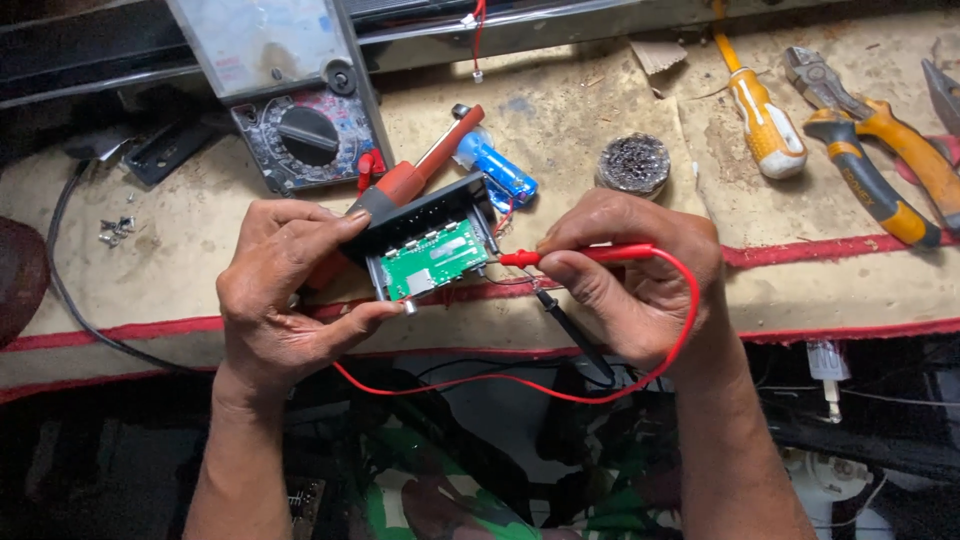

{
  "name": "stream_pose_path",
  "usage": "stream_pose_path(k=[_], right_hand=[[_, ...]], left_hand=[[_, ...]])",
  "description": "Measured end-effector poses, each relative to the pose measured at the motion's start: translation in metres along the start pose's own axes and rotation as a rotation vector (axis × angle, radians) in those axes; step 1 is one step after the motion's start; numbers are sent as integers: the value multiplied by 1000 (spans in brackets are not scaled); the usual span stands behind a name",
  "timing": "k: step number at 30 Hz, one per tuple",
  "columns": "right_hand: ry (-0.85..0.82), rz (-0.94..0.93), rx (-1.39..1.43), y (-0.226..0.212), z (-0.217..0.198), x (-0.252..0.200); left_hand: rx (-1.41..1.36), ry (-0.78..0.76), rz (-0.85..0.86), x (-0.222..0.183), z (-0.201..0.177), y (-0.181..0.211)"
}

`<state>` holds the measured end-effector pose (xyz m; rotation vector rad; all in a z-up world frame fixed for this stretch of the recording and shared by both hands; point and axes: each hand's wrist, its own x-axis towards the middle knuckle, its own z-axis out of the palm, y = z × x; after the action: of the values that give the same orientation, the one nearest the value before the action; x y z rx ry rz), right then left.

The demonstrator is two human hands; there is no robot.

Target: Diagnosing and repairing a circuit board using a multimeter and soldering iron on a workbench.

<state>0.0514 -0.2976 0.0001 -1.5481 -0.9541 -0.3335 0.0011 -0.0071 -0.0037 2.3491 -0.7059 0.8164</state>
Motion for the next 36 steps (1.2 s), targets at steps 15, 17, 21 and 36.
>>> stream_pose_path(k=[15,17,21,36], right_hand=[[141,97,-28,14,4,-18],[128,67,-43,18,4,-18],[102,77,-77,15,5,-17],[75,122,-136,16,4,-18]], left_hand=[[-96,44,89,2,-3,-5],[-100,34,97,1,-5,-5],[-92,50,102,0,-5,-7],[-110,50,118,-2,-6,-10]])
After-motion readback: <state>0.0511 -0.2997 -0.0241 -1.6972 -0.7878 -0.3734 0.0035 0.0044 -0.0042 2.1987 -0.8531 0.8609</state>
